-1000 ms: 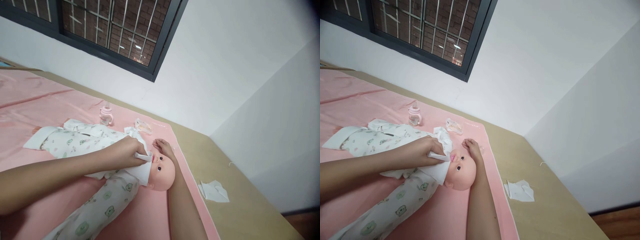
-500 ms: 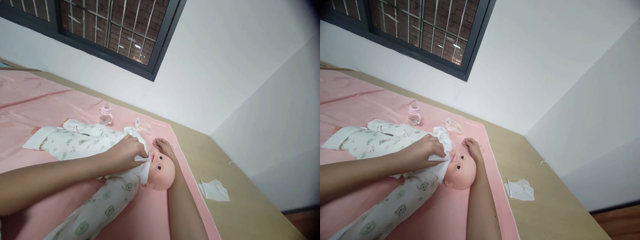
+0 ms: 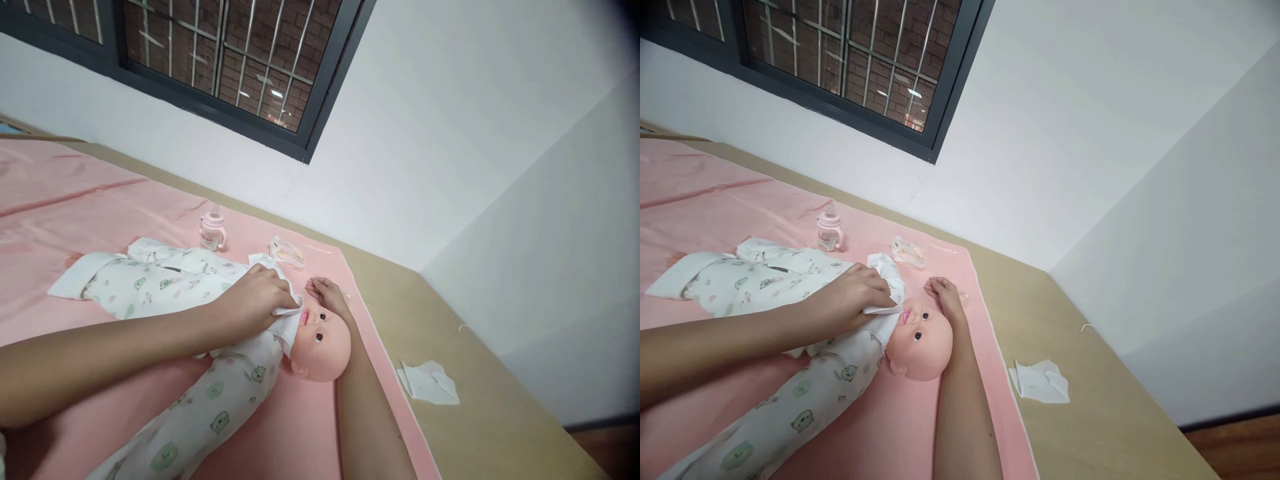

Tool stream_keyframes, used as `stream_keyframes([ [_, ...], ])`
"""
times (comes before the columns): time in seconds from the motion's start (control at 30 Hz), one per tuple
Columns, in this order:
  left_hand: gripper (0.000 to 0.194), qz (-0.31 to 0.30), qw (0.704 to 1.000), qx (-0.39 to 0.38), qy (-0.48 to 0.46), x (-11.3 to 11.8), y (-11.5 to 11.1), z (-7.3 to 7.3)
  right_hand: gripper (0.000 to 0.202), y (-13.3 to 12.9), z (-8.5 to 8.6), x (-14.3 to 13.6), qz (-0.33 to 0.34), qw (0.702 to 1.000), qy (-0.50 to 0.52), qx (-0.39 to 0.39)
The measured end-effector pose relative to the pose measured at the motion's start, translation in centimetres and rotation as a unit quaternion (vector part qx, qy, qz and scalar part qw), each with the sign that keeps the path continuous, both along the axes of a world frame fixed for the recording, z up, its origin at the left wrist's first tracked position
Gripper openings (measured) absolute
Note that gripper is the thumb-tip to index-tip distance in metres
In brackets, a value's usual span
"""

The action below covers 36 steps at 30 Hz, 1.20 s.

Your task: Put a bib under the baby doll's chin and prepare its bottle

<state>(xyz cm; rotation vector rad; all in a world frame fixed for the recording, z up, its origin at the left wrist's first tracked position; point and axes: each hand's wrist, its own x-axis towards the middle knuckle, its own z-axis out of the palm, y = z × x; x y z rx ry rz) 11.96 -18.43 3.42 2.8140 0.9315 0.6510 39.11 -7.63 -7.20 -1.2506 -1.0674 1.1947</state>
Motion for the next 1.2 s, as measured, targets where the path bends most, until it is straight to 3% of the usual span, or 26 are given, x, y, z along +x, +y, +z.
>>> stream_keyframes([
  [0.1, 0.038, 0.002, 1.000, 0.007, 0.005, 0.0, 0.1, -0.1, 0.014, 0.0, 0.0, -0.1, -0.002, 1.000, 0.002, -0.002],
  [0.3, 0.037, 0.002, 1.000, 0.005, -0.020, 0.0, 0.3, -0.4, 0.010, 0.0, 0.2, -0.1, -0.004, 1.000, 0.003, -0.008],
  [0.47, 0.053, -0.007, 1.000, 0.017, -0.025, 0.1, 0.6, -0.8, 0.012, 0.0, 0.1, -0.1, -0.006, 1.000, 0.003, -0.007],
  [1.0, 0.059, -0.017, 0.998, 0.054, -0.029, 0.2, 0.6, -1.5, 0.015, -0.2, 0.2, -0.1, 0.002, 1.000, -0.008, -0.007],
  [1.2, 0.044, -0.036, 0.996, -0.019, -0.075, 0.3, 0.3, -0.9, 0.015, -0.1, 0.1, 0.0, 0.002, 1.000, -0.006, -0.002],
])
